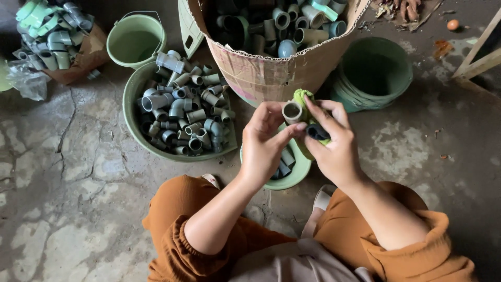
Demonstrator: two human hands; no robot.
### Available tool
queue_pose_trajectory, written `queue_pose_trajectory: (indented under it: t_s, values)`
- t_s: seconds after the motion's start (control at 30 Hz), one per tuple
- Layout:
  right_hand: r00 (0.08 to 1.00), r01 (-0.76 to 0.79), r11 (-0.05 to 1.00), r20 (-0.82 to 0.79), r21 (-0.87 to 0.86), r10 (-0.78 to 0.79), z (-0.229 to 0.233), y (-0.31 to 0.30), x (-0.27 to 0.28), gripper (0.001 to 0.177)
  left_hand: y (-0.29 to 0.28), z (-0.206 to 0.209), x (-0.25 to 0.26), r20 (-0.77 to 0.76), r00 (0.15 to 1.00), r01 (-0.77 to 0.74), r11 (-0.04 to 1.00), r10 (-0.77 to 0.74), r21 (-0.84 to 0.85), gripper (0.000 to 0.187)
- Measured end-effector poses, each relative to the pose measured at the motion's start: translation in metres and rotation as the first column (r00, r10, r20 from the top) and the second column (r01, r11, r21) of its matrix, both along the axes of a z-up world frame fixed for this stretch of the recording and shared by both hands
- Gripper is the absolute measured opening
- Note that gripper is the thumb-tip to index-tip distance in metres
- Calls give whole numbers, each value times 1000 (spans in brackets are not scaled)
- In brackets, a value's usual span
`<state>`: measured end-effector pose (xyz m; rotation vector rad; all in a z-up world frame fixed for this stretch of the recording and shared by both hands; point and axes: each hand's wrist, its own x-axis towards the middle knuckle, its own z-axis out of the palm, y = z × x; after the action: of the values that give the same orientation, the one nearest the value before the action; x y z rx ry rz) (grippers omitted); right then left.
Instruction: The person sits on the floor and wipes small gray plastic pipe fittings with a green cloth, picking each piece from a bucket, cleaning it, and placing it into a cardboard box. The person handles the parts one at a time and continues the process for the duration of the clip.
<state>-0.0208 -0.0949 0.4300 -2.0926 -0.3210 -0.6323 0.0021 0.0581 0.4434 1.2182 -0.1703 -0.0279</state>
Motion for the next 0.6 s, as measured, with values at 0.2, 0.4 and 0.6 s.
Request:
queue_pose_trajectory:
  t_s: [0.2, 0.4, 0.6]
  values:
    - [928, -11, 857, -314, 515, 201, 6, 6, 2, 37, 1, 6, -13, 428, 903, -153, 952, 27, 264, 32]
    - [839, -92, 733, -345, 674, 422, 4, -2, 0, 24, 16, 12, 1, 559, 826, -248, 935, 68, 252, 37]
    - [988, -97, 969, -96, 225, 121, 11, -11, -6, 30, 22, 5, 9, 557, 819, -376, 862, 138, 340, 42]
